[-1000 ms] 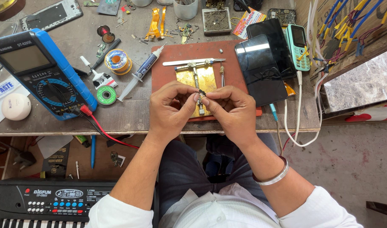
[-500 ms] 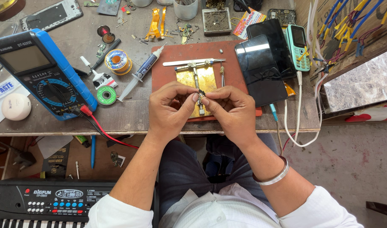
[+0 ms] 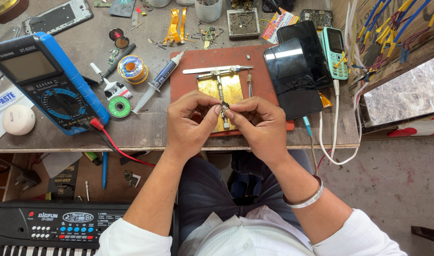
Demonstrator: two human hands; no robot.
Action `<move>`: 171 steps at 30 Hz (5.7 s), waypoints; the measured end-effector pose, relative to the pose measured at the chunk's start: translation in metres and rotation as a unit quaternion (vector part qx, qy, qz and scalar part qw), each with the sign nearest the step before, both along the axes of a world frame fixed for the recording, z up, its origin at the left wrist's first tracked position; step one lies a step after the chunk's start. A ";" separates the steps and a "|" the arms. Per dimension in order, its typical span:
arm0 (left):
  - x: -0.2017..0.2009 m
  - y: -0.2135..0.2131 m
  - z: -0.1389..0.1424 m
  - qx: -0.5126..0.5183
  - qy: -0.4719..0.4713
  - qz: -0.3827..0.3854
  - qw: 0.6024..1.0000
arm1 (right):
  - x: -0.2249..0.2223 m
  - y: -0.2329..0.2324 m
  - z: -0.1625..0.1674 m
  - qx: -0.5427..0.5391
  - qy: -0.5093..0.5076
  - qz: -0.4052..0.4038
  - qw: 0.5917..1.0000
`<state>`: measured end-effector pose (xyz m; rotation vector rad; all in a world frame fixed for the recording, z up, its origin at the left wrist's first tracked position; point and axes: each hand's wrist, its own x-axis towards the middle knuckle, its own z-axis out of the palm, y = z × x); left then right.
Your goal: The person solders a small component onto a phone part held in a circuit board clamp. They position the component by hand, apply flux, hold it with tweezers, and use a soldering iron to solder the contacts, working over a cluttered repair bench.
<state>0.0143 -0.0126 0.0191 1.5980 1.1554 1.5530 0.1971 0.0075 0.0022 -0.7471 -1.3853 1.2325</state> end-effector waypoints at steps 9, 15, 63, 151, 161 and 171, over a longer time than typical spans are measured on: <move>-0.001 0.000 0.001 -0.005 0.003 -0.005 1.000 | 0.000 0.000 0.002 0.012 -0.024 -0.006 1.000; -0.001 -0.001 0.001 -0.010 0.007 -0.001 1.000 | -0.001 -0.001 0.004 0.009 -0.012 0.005 1.000; -0.003 0.005 -0.003 -0.068 -0.067 -0.032 0.995 | -0.004 -0.002 0.007 0.009 -0.042 -0.015 0.999; -0.001 0.007 -0.001 -0.083 -0.073 -0.048 0.993 | -0.005 0.000 0.016 -0.037 -0.074 0.021 0.996; -0.003 0.007 -0.007 -0.090 -0.059 -0.059 0.992 | -0.004 -0.001 0.014 0.033 -0.100 0.022 0.994; -0.002 0.005 0.001 -0.077 -0.056 -0.104 0.990 | -0.001 0.005 0.006 -0.053 -0.035 -0.001 0.998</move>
